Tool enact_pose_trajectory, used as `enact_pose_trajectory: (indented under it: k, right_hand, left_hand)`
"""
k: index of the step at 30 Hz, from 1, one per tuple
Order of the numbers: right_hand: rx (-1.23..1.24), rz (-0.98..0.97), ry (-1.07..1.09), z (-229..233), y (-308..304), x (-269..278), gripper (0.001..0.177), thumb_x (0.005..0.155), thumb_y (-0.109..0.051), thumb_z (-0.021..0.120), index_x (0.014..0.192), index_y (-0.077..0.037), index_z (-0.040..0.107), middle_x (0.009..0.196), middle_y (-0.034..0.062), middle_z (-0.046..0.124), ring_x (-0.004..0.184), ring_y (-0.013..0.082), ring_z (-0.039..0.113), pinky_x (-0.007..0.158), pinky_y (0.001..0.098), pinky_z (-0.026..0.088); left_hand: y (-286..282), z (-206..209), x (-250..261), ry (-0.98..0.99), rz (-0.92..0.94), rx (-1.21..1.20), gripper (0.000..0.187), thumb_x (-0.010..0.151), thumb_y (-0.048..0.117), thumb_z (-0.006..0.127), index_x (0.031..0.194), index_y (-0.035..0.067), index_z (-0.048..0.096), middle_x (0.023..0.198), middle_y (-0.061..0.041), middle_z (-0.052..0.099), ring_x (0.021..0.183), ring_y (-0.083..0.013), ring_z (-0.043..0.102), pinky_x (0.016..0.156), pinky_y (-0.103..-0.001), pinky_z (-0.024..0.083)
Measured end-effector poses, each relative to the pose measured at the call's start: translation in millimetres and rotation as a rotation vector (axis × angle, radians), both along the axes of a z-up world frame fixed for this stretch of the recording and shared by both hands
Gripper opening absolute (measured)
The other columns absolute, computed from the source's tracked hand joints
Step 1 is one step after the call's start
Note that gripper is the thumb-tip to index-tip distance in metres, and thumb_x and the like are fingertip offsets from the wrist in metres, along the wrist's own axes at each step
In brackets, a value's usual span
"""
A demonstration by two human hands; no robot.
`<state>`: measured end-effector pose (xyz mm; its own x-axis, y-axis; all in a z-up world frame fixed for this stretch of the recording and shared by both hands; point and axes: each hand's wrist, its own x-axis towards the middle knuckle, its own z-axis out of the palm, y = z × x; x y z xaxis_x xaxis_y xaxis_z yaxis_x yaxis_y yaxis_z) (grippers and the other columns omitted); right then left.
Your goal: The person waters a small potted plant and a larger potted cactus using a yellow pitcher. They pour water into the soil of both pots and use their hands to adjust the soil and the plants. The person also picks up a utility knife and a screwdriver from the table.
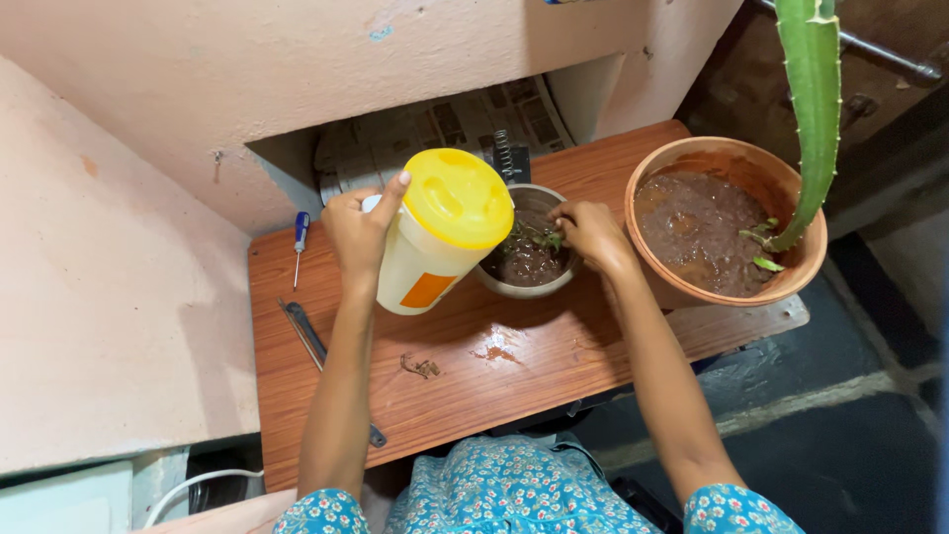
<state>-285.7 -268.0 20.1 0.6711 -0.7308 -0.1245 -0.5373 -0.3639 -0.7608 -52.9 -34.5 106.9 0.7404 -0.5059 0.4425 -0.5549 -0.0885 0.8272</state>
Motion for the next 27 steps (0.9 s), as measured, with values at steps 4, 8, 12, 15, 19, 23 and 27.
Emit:
enact_pose_trajectory:
  k: [4,8,12,15,19,23,27]
  right_hand:
    - [-0.34,0.037,0.042,10,5,-5,0.023,0.089,-0.005,0.071,0.11,-0.009,0.08,0.094,0.0153,0.078,0.082,0.0252,0.074,0.078,0.039,0.057]
    - [-0.312,0.005,-0.035,20,12,-6,0.019,0.083,-0.008,0.078,0.102,-0.009,0.08,0.091,0.0127,0.078,0.081,0.0214,0.076,0.076,0.0362,0.059]
    - [-0.24,-0.054,-0.107,20,17,-1,0.014,0.081,-0.004,0.077,0.095,-0.006,0.077,0.086,0.0087,0.079,0.078,0.0175,0.076,0.076,0.0329,0.061]
    - [-0.219,0.044,-0.095,14,14,1,0.019,0.078,-0.003,0.079,0.096,-0.008,0.079,0.09,0.0054,0.079,0.08,0.0133,0.074,0.076,0.0307,0.058]
    - [-0.166,0.039,-0.191,4,12,6,0.028,0.078,0.003,0.074,0.104,-0.005,0.076,0.093,0.0062,0.078,0.08,0.013,0.073,0.075,0.0291,0.059]
    - [-0.141,-0.006,-0.198,-1,6,11,0.021,0.081,0.0,0.075,0.102,-0.005,0.077,0.09,0.0063,0.078,0.079,0.012,0.072,0.074,0.0278,0.059]
    - [-0.06,-0.003,-0.227,-10,5,23,0.014,0.088,-0.005,0.073,0.101,-0.005,0.076,0.087,0.0054,0.078,0.077,0.0094,0.073,0.071,0.0259,0.057]
  left_hand:
    - [8,-15,9,0.08,0.005,-0.089,0.055,0.091,0.044,0.08,0.058,0.003,0.064,0.049,0.008,0.041,0.048,-0.004,0.035,0.046,-0.029,0.023]
    - [12,-42,23,0.184,-0.011,-0.18,0.059,0.093,0.041,0.08,0.056,0.002,0.058,0.051,0.008,0.04,0.051,-0.0041,0.031,0.05,-0.029,0.019]
    - [16,-67,35,0.261,-0.016,-0.289,0.049,0.093,0.04,0.079,0.062,0.004,0.068,0.052,0.009,0.042,0.049,-0.0035,0.031,0.049,-0.028,0.018]
    - [20,-83,40,0.345,-0.027,-0.388,0.051,0.094,0.037,0.079,0.061,0.003,0.064,0.053,0.008,0.046,0.047,-0.0042,0.031,0.048,-0.028,0.018]
    - [23,-101,48,0.345,0.031,-0.386,0.041,0.094,0.035,0.077,0.068,0.004,0.072,0.053,0.007,0.051,0.046,-0.0036,0.035,0.046,-0.027,0.02]
    - [24,-120,59,0.378,0.084,-0.446,0.038,0.094,0.034,0.077,0.07,0.004,0.074,0.052,0.006,0.051,0.044,-0.0039,0.034,0.044,-0.026,0.019]
    - [29,-134,77,0.405,0.082,-0.521,0.045,0.096,0.036,0.076,0.063,0.007,0.067,0.054,0.003,0.055,0.043,-0.0049,0.036,0.044,-0.024,0.021]
